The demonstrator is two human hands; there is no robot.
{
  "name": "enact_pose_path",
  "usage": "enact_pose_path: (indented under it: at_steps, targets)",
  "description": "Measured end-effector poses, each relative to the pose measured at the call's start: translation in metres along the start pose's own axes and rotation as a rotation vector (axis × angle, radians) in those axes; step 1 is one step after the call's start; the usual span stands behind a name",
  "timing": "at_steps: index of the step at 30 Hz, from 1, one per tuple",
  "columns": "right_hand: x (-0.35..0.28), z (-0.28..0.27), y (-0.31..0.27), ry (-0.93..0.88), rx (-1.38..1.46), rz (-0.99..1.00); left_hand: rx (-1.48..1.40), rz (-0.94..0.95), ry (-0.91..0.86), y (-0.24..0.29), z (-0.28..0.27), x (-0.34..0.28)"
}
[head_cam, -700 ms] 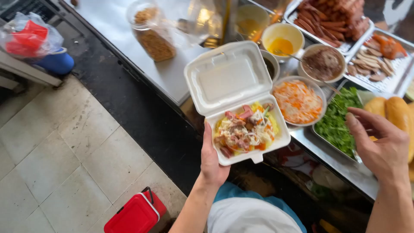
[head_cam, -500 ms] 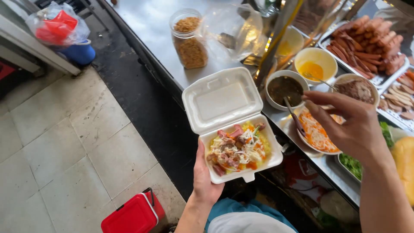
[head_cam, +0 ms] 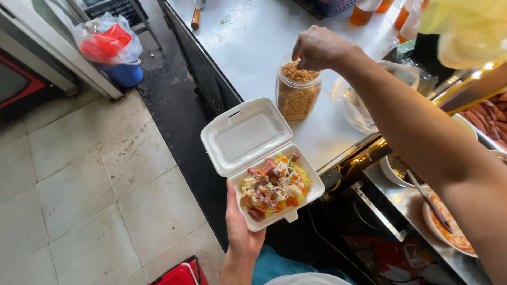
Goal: Preparing and packaging Vietnamese sandwiches (Banh Mi) with various meats and vegetables at a food stall.
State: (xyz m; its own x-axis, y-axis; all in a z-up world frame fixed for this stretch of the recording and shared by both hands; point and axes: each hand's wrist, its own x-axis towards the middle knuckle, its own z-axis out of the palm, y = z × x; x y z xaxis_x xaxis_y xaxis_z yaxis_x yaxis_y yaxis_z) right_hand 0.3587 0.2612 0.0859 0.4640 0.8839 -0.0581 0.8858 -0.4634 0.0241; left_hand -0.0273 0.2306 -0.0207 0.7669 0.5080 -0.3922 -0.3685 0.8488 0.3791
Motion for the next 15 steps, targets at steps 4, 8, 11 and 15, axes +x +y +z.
enact_pose_path:
  at_steps: [4, 8, 11, 15]
  targets:
    - [0.031, 0.025, 0.016, -0.284, -0.002, 0.177, 0.009, -0.082, -0.004, 0.050, 0.001, 0.050]
    - [0.017, 0.026, 0.023, -0.238, 0.082, 0.224, 0.016, -0.189, -0.032, 0.083, 0.005, 0.098]
    - [0.003, 0.010, 0.021, -0.187, 0.227, 0.302, 0.023, -0.233, -0.066, 0.093, 0.011, 0.136]
    - [-0.012, -0.024, 0.000, -0.092, 0.291, 0.363, 0.068, -0.234, -0.117, 0.095, 0.027, 0.170]
